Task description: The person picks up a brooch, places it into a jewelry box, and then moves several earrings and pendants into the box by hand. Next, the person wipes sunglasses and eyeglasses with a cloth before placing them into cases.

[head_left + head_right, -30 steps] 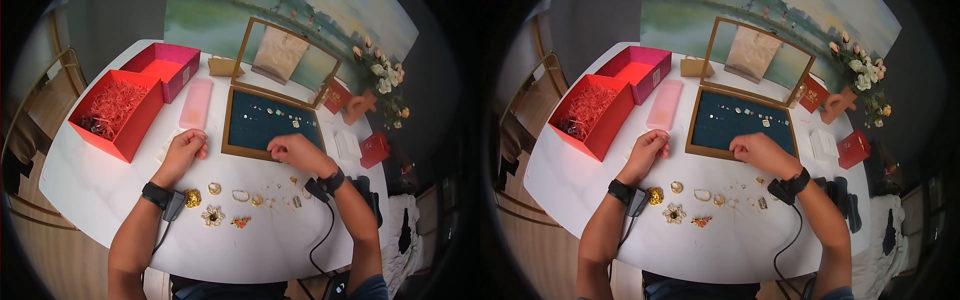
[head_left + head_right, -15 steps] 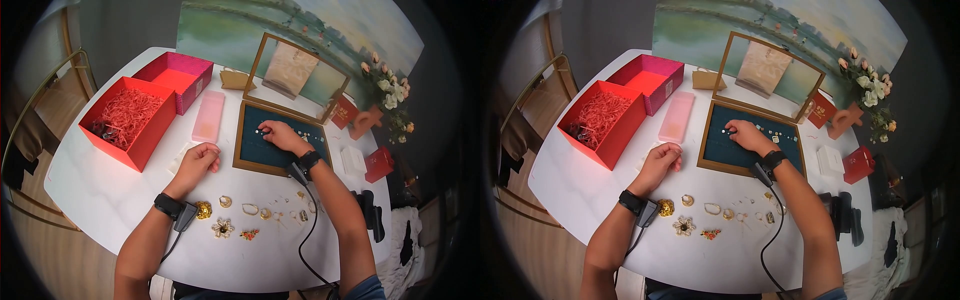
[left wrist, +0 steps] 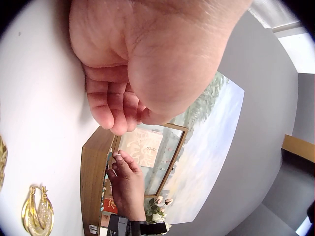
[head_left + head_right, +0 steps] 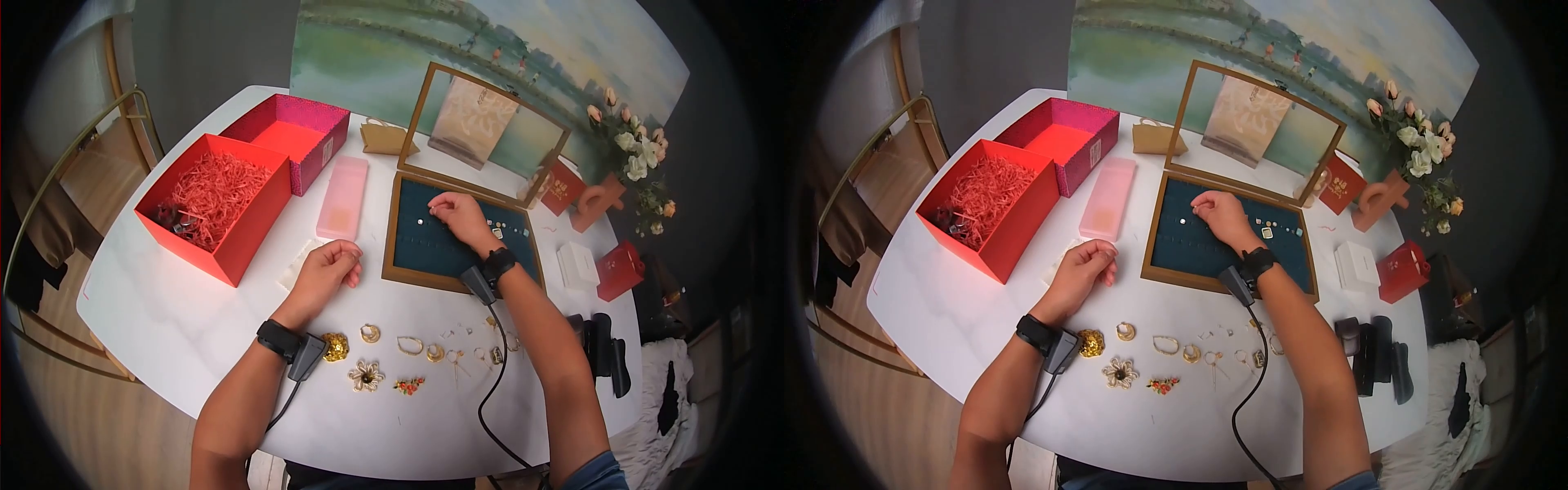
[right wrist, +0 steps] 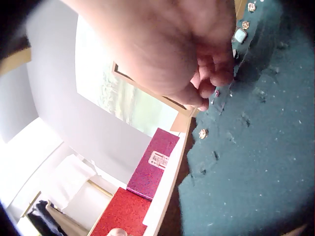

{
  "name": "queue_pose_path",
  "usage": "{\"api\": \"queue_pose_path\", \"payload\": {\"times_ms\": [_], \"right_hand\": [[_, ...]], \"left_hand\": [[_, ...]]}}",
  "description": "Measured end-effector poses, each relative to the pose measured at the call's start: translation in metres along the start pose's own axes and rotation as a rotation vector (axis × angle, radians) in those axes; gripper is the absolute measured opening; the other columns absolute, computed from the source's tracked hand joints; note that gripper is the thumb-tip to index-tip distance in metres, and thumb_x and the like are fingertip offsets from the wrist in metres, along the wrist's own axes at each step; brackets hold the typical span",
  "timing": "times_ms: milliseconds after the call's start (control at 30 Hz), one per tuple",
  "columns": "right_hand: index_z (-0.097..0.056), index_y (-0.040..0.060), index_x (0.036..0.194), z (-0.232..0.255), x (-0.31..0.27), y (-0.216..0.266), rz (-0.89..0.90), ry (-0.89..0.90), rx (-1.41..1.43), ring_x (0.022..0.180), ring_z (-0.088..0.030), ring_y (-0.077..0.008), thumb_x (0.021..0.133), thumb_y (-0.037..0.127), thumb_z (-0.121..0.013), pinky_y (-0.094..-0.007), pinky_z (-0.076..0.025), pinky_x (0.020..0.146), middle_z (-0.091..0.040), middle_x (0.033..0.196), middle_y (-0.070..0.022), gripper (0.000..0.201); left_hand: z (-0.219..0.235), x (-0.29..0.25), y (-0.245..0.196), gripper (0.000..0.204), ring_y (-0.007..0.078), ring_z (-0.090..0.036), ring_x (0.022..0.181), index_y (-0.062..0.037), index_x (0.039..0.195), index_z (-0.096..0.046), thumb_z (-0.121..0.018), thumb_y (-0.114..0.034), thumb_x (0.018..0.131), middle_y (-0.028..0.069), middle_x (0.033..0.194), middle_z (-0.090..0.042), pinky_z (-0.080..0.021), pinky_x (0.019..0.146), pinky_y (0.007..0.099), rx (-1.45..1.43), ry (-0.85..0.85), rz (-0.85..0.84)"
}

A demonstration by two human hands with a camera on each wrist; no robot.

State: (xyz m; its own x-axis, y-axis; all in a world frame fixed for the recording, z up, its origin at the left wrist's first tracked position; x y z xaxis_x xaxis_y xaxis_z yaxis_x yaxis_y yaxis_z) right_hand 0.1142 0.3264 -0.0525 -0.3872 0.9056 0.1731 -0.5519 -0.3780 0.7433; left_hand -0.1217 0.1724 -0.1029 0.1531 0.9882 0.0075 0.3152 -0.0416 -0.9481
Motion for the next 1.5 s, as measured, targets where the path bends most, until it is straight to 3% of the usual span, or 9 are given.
{"api": "queue_pose_path", "payload": {"times_ms": [167,233,367,533,633,800,1100,1300,1500], "right_hand": [[-0.07,-0.0001,0.098,0.015,-0.028,0.044,0.065,0.014,0.041,0.078,-0.064,-0.0097,0.09,0.006,-0.064,-0.0253,-0.052,0.073,-0.071,0.084,-0.0053,0.012],[-0.069,0.0009,0.1,0.001,-0.063,0.068,0.083,0.237,-0.038,0.08,-0.064,-0.0095,0.092,0.007,-0.063,-0.0256,-0.052,0.073,-0.071,0.087,-0.0058,0.012],[-0.068,0.0034,0.101,-0.028,-0.133,0.088,0.17,0.483,-0.271,0.084,-0.066,-0.0267,0.09,0.01,-0.062,-0.0355,-0.053,0.077,-0.068,0.095,-0.0112,0.014],[-0.068,0.0041,0.102,-0.038,-0.157,0.093,0.318,0.512,-0.307,0.084,-0.066,-0.0267,0.089,0.008,-0.063,-0.0362,-0.053,0.075,-0.066,0.093,-0.0115,0.015],[-0.068,0.0043,0.103,-0.015,-0.129,0.098,0.123,0.414,-0.253,0.082,-0.065,-0.0246,0.087,0.006,-0.064,-0.0345,-0.052,0.074,-0.066,0.093,-0.0108,0.016],[-0.061,0.0015,0.113,0.017,-0.06,0.07,0.207,0.126,-0.294,0.098,-0.064,-0.0262,0.083,-0.002,-0.066,-0.0348,-0.052,0.088,-0.067,0.103,-0.012,0.031],[-0.06,0.0031,0.115,-0.01,-0.01,0.019,0.076,0.316,-0.432,0.099,-0.064,-0.0294,0.082,0.0,-0.066,-0.0381,-0.051,0.085,-0.066,0.102,-0.0129,0.033],[-0.063,0.0012,0.107,-0.008,0.0,0.014,0.029,0.414,-0.342,0.085,-0.062,-0.0187,0.083,-0.002,-0.065,-0.0314,-0.05,0.078,-0.065,0.09,-0.0065,0.024],[-0.064,0.0002,0.104,-0.003,0.001,-0.002,-0.001,0.26,-0.111,0.08,-0.06,-0.0115,0.087,-0.001,-0.063,-0.028,-0.049,0.074,-0.064,0.085,-0.0026,0.017]], "left_hand": [[0.002,0.002,0.003,0.014,0.0097,-0.056,0.069,-0.0023,0.101,-0.06,-0.05,-0.013,0.102,0.0021,0.081,-0.06,-0.048,0.066,0.0237,0.013,0.001,-0.009],[0.003,0.002,0.005,0.014,0.0097,-0.056,0.069,-0.0023,0.101,-0.06,-0.05,-0.012,0.102,0.0022,0.081,-0.06,-0.048,0.066,0.0236,0.008,0.005,-0.007],[0.001,0.001,0.003,0.014,0.0094,-0.056,0.068,-0.0027,0.1,-0.061,-0.051,-0.013,0.102,0.0019,0.081,-0.06,-0.048,0.066,0.0235,0.013,0.007,-0.015],[0.001,0.0,0.001,0.014,0.0089,-0.056,0.067,-0.0036,0.1,-0.061,-0.052,-0.014,0.102,0.0012,0.079,-0.06,-0.048,0.065,0.0232,0.026,-0.019,-0.006],[0.001,0.001,0.003,0.015,0.0086,-0.056,0.067,-0.0038,0.099,-0.061,-0.052,-0.015,0.102,0.0011,0.08,-0.061,-0.047,0.065,0.0229,0.017,-0.015,-0.016],[0.003,0.002,0.002,0.013,0.009,-0.057,0.066,-0.001,0.101,-0.061,-0.052,-0.011,0.1,0.0023,0.079,-0.061,-0.049,0.064,0.0231,0.015,-0.021,-0.017],[0.0,-0.001,0.0,0.013,0.0092,-0.056,0.069,-0.0028,0.102,-0.06,-0.051,-0.013,0.102,0.0018,0.082,-0.06,-0.048,0.066,0.0234,0.017,0.015,-0.006],[0.001,0.0,0.002,0.013,0.0089,-0.056,0.069,-0.0034,0.102,-0.06,-0.051,-0.014,0.102,0.0016,0.082,-0.06,-0.048,0.066,0.0234,0.01,0.007,0.0],[0.001,0.001,0.002,0.013,0.009,-0.056,0.068,-0.0033,0.102,-0.06,-0.052,-0.013,0.102,0.0017,0.081,-0.06,-0.048,0.066,0.0233,0.015,0.005,-0.012]]}}
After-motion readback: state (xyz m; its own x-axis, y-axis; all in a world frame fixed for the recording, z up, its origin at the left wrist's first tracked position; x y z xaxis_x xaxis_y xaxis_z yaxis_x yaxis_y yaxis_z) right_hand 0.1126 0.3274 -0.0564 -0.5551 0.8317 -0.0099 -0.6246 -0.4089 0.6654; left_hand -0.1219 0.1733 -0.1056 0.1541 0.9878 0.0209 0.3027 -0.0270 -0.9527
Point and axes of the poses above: each hand's wrist, its own x-axis towards the middle knuckle, its own z-axis out of the back of the hand, y = z × x, the point moved 7 cm from there along x, towards the middle knuckle
